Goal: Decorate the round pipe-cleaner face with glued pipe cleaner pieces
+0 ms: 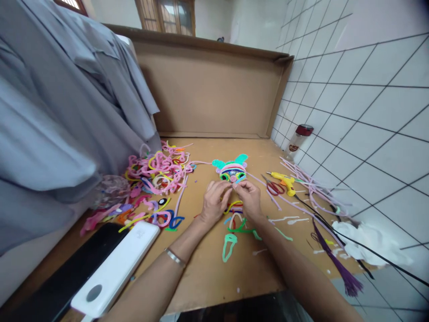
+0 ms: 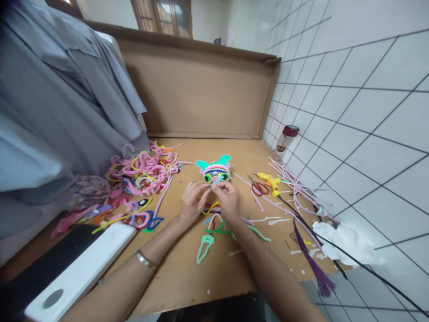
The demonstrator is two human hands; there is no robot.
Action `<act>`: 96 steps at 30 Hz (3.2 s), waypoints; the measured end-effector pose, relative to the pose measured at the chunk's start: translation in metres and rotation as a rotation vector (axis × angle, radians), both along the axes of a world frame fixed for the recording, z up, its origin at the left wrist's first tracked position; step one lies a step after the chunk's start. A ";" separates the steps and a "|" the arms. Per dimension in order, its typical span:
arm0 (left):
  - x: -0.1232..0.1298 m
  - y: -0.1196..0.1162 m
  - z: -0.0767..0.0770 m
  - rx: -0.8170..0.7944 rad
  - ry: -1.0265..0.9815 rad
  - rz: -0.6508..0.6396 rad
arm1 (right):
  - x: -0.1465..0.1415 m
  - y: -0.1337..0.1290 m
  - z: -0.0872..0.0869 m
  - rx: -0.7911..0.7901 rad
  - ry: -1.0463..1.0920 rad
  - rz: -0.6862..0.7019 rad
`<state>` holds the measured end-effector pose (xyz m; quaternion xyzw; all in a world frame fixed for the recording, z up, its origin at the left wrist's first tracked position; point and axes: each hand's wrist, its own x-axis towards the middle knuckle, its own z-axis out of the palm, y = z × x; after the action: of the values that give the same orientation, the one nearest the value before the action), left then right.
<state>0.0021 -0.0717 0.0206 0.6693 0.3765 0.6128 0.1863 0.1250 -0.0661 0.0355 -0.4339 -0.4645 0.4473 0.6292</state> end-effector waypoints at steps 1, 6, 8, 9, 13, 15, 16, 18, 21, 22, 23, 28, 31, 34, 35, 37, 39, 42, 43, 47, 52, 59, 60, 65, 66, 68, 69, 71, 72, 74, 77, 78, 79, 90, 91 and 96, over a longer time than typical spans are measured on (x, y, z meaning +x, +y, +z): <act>-0.001 0.001 -0.001 0.011 0.045 0.014 | -0.001 -0.002 0.001 -0.008 0.015 0.015; -0.004 0.002 -0.001 0.035 0.081 0.055 | -0.004 -0.006 0.003 -0.034 0.058 0.073; -0.004 0.003 -0.001 0.065 0.077 0.071 | -0.002 -0.005 0.003 -0.045 0.077 0.111; -0.004 0.004 -0.001 0.088 0.084 0.083 | -0.001 -0.004 0.004 -0.048 0.082 0.133; -0.003 0.007 -0.005 0.173 0.137 0.125 | 0.003 0.001 0.004 -0.013 0.063 0.188; -0.002 0.009 -0.007 0.193 0.155 0.137 | 0.005 0.003 0.004 0.010 0.041 0.197; -0.002 0.009 -0.008 0.197 0.157 0.140 | 0.006 0.004 0.004 0.017 0.032 0.201; -0.002 0.010 -0.010 0.192 0.155 0.138 | 0.007 0.005 0.004 0.025 0.020 0.207; -0.002 0.010 -0.010 0.179 0.154 0.125 | 0.007 0.005 0.003 0.038 0.014 0.206; -0.002 0.010 -0.010 0.176 0.154 0.120 | 0.007 0.005 0.003 0.041 0.011 0.196; -0.001 0.009 -0.009 0.172 0.153 0.116 | 0.007 0.005 0.002 0.043 0.008 0.181; 0.001 0.005 -0.007 0.109 0.127 0.126 | 0.003 0.002 -0.002 0.043 0.003 0.100; 0.003 0.003 -0.007 0.045 0.098 0.123 | -0.001 0.000 -0.004 0.018 0.033 0.059; 0.005 0.002 -0.008 -0.011 0.062 0.119 | -0.002 0.000 -0.005 -0.003 0.047 0.039; 0.005 0.003 -0.008 -0.026 0.054 0.117 | -0.002 0.000 -0.004 0.000 0.044 0.047; 0.004 0.004 -0.009 -0.044 0.043 0.109 | 0.000 0.001 -0.003 0.007 0.034 0.089; 0.004 0.005 -0.010 -0.050 0.038 0.095 | 0.003 0.002 0.000 0.012 0.022 0.139; 0.003 0.007 -0.010 -0.035 0.050 0.082 | 0.006 0.003 0.002 0.018 0.006 0.172; 0.003 0.007 -0.009 -0.023 0.057 0.082 | 0.006 0.003 0.002 0.021 0.001 0.169; 0.003 0.007 -0.008 0.036 0.061 0.062 | 0.005 0.003 0.000 0.028 -0.016 0.132; 0.003 0.006 -0.009 0.054 0.074 0.035 | 0.001 0.002 -0.002 0.035 -0.002 0.066; 0.004 0.004 -0.006 -0.052 0.007 0.041 | -0.002 0.001 -0.005 0.019 -0.006 0.029; 0.004 0.004 -0.006 -0.065 0.000 0.041 | -0.002 0.000 -0.005 0.016 -0.006 0.031; 0.004 0.005 -0.006 -0.081 -0.002 0.040 | -0.001 0.000 0.000 0.023 -0.020 0.048; 0.004 0.005 -0.007 -0.079 0.000 0.040 | 0.000 -0.001 0.001 0.025 -0.021 0.049; 0.004 0.006 -0.008 -0.077 0.005 0.037 | 0.000 -0.001 0.001 0.027 -0.016 0.047; 0.004 0.006 -0.009 -0.076 0.011 0.035 | 0.000 -0.001 0.001 0.029 -0.010 0.047; 0.005 0.006 -0.009 -0.077 0.019 0.036 | 0.000 -0.001 0.000 0.036 0.001 0.054; 0.005 0.006 -0.009 -0.082 0.019 0.038 | 0.000 -0.001 0.000 0.040 0.005 0.057; 0.005 0.006 -0.009 -0.105 0.003 0.045 | 0.000 -0.001 -0.002 0.042 0.005 0.061; 0.004 0.008 -0.007 -0.181 -0.044 0.035 | 0.000 0.000 -0.003 0.044 0.005 0.059; 0.004 0.008 -0.007 -0.212 -0.060 0.023 | 0.000 0.000 -0.003 0.045 0.004 0.060; 0.004 0.009 -0.006 -0.243 -0.076 0.006 | 0.001 0.000 -0.003 0.046 0.002 0.062; 0.005 0.010 0.009 -0.311 -0.187 -0.062 | 0.001 0.000 0.001 0.022 0.068 0.094; 0.005 0.009 0.012 -0.301 -0.168 -0.048 | 0.001 0.000 0.001 0.021 0.073 0.093; 0.008 0.010 0.018 -0.248 -0.064 0.011 | 0.005 0.003 0.001 0.038 0.095 0.081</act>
<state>0.0098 -0.0621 0.0389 0.6193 0.4468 0.5836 0.2761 0.1300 -0.0633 0.0368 -0.3810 -0.4597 0.4834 0.6402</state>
